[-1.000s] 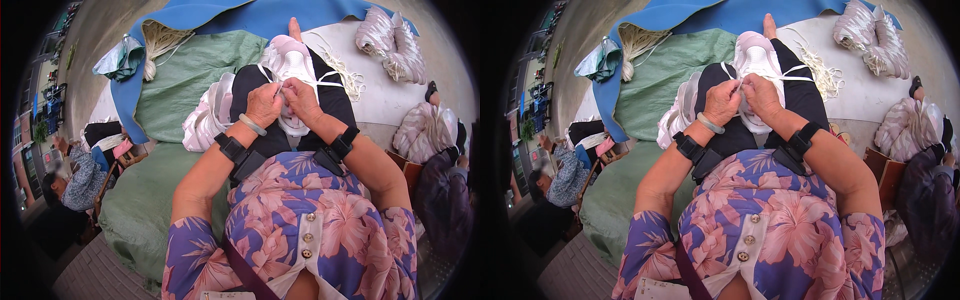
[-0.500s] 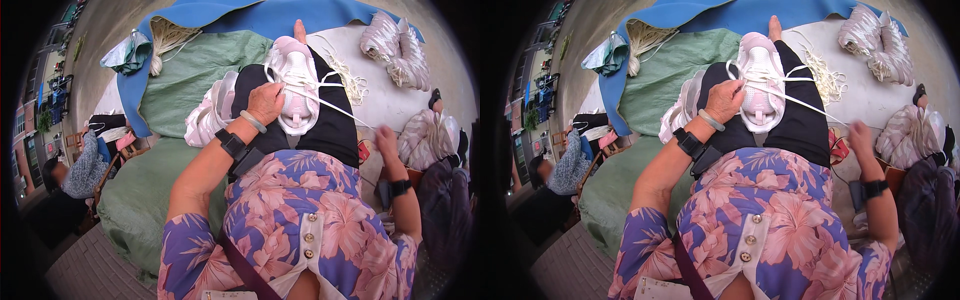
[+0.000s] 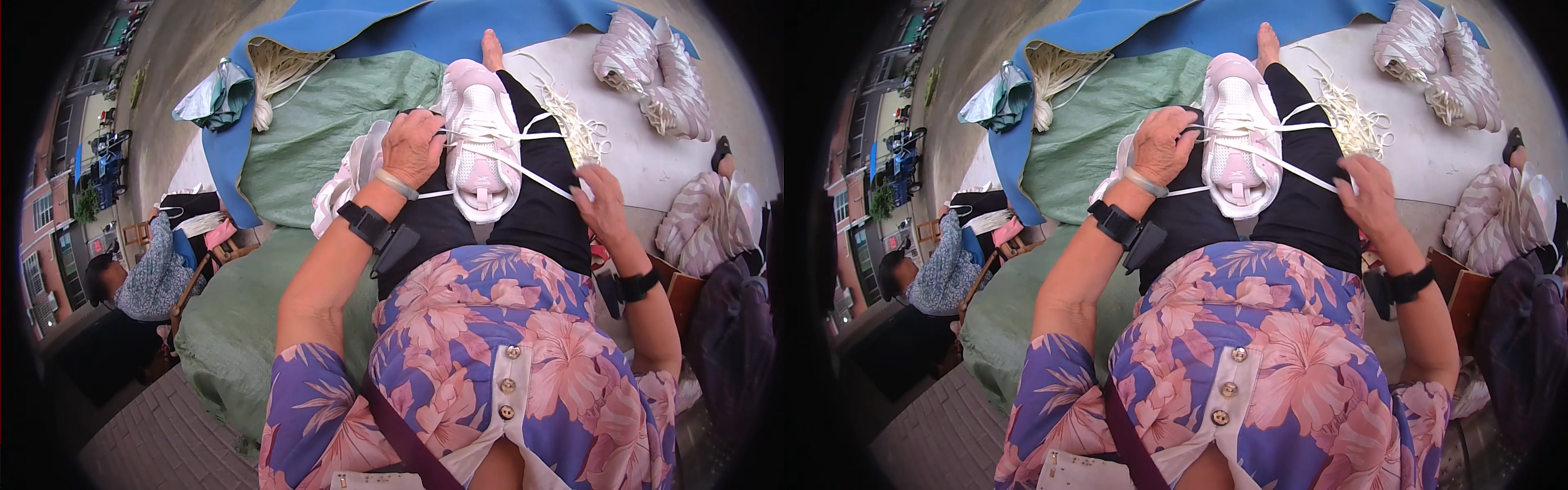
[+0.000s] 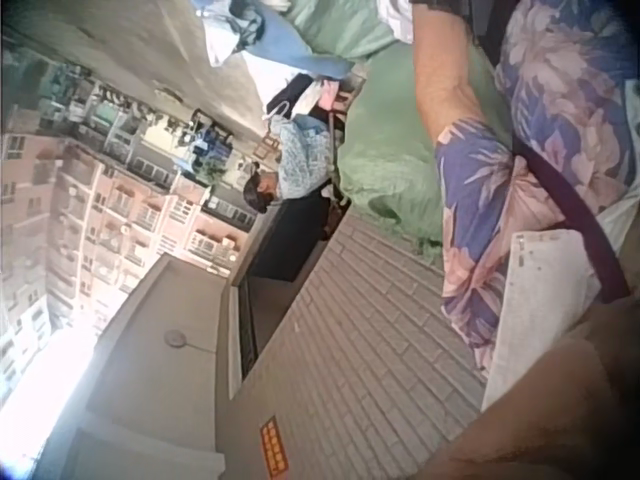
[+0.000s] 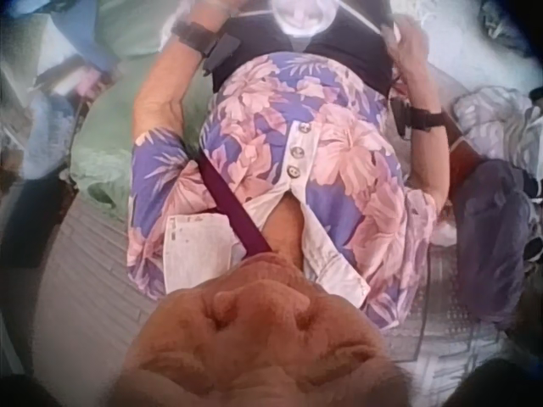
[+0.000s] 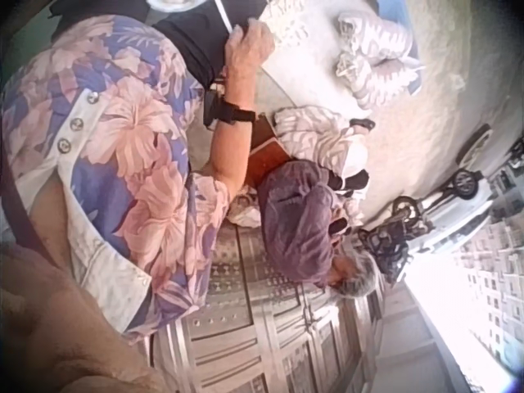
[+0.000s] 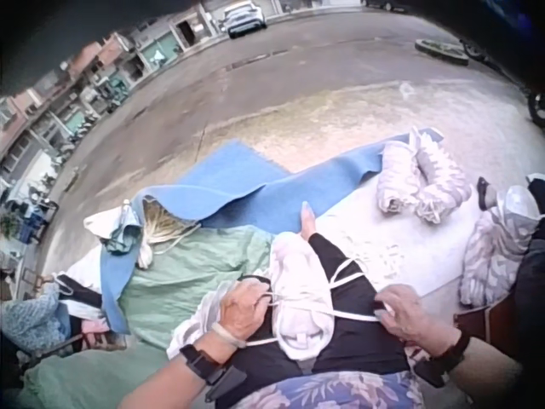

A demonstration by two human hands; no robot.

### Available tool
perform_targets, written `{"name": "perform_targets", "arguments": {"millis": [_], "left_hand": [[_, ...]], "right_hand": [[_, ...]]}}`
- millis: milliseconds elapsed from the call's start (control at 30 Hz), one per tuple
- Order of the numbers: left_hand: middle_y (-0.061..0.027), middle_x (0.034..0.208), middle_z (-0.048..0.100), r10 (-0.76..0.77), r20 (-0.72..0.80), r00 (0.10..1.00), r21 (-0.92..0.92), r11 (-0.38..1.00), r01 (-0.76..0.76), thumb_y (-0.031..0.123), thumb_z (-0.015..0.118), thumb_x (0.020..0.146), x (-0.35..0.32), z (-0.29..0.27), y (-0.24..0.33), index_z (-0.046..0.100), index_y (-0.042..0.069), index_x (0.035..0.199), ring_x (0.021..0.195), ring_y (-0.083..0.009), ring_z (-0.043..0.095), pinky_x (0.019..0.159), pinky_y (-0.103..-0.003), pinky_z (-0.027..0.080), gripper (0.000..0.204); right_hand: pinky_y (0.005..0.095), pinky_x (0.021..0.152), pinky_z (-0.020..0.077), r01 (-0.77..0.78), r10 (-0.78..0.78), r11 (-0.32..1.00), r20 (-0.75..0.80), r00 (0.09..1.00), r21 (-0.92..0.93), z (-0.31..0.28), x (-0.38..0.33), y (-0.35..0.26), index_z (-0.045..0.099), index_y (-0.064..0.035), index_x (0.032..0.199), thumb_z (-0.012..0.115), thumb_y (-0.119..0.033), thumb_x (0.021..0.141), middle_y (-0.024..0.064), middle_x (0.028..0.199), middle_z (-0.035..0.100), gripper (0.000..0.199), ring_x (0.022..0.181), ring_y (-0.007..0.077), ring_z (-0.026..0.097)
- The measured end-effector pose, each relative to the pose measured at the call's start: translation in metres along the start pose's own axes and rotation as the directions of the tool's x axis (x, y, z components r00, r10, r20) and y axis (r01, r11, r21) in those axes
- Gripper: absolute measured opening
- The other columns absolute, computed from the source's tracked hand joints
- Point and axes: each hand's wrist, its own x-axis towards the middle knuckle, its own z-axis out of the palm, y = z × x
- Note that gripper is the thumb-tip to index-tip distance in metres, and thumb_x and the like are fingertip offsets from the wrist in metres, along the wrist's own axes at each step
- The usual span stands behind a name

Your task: The person threads white shoelaces through the eyelets of a pink and white sneaker, pulling them tight and arranging the laces. They repeat this process for a second shoe, ensuring the laces are properly seated in the eyelets.

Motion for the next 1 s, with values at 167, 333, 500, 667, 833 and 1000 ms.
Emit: {"name": "perform_targets", "arguments": {"millis": [167, 333, 500, 667, 833, 1000], "left_hand": [[-0.0079, 0.081, 0.061, -0.143, 0.429, 0.892, -0.325, 0.897, 0.3, 0.009, 0.061, 0.078, 0.008, -0.009, -0.003, 0.064, 0.003, 0.085, 0.078, -0.0157, 0.057, 0.073, -0.027, 0.043, 0.01], [-0.0046, 0.089, 0.062, -0.152, 0.632, 0.76, -0.725, 0.232, 0.649, 0.013, 0.06, 0.082, 0.016, -0.017, -0.007, 0.064, -0.002, 0.09, 0.077, -0.0102, 0.054, 0.076, -0.024, 0.042, 0.018], [-0.0049, 0.091, 0.062, -0.189, 0.629, 0.754, -0.76, 0.052, 0.648, 0.014, 0.063, 0.077, 0.019, -0.018, -0.02, 0.063, -0.003, 0.088, 0.073, -0.0075, 0.052, 0.075, -0.021, 0.042, 0.02], [-0.0019, 0.084, 0.057, -0.323, 0.59, 0.74, -0.586, 0.459, 0.667, 0.009, 0.067, 0.067, 0.01, 0.001, -0.018, 0.06, 0.001, 0.08, 0.07, -0.0094, 0.052, 0.069, -0.022, 0.044, 0.017], [-0.0019, 0.078, 0.054, -0.337, 0.428, 0.839, -0.319, 0.812, 0.489, 0.008, 0.066, 0.06, 0.007, 0.012, -0.007, 0.059, 0.004, 0.083, 0.067, -0.0117, 0.052, 0.062, -0.023, 0.044, 0.024], [-0.0044, 0.074, 0.055, -0.318, 0.223, 0.922, -0.365, 0.849, 0.381, 0.008, 0.062, 0.063, 0.008, 0.004, 0.014, 0.059, 0.004, 0.077, 0.062, -0.0145, 0.053, 0.059, -0.025, 0.044, 0.015]], "right_hand": [[0.0366, 0.079, 0.0408, 0.154, -0.15, 0.978, -0.038, 0.988, 0.139, 0.027, 0.039, -0.04, 0.058, -0.0078, 0.095, 0.062, -0.013, 0.072, 0.0082, 0.089, 0.058, 0.024, 0.086, 0.0255, 0.055], [0.0355, 0.076, 0.0403, 0.125, -0.146, 0.976, 0.11, 0.983, 0.177, 0.034, 0.05, -0.06, 0.059, -0.0081, 0.092, 0.06, -0.014, 0.075, 0.0071, 0.079, 0.057, 0.018, 0.079, 0.0245, 0.055], [0.036, 0.065, 0.0426, 0.02, -0.059, 0.949, 0.113, 0.992, 0.313, 0.031, 0.054, -0.056, 0.06, -0.0058, 0.083, 0.06, -0.012, 0.077, 0.0099, 0.07, 0.053, 0.008, 0.069, 0.0278, 0.054], [0.0351, 0.054, 0.0421, 0.092, -0.085, 0.972, -0.043, 0.995, 0.218, -0.001, 0.031, -0.04, 0.06, -0.0042, 0.08, 0.062, -0.003, 0.074, 0.0104, 0.066, 0.051, 0.007, 0.061, 0.0282, 0.053], [0.0339, 0.052, 0.0413, 0.024, -0.02, 0.996, -0.05, 0.999, 0.088, -0.04, -0.011, -0.013, 0.059, -0.0023, 0.083, 0.06, 0.003, 0.073, 0.0105, 0.063, 0.05, 0.011, 0.057, 0.0265, 0.052], [0.0316, 0.06, 0.0451, -0.106, 0.075, 0.91, 0.091, 0.993, 0.401, -0.015, 0.005, -0.034, 0.056, -0.0023, 0.093, 0.069, -0.015, 0.07, 0.0108, 0.071, 0.055, 0.03, 0.066, 0.0258, 0.056]]}}
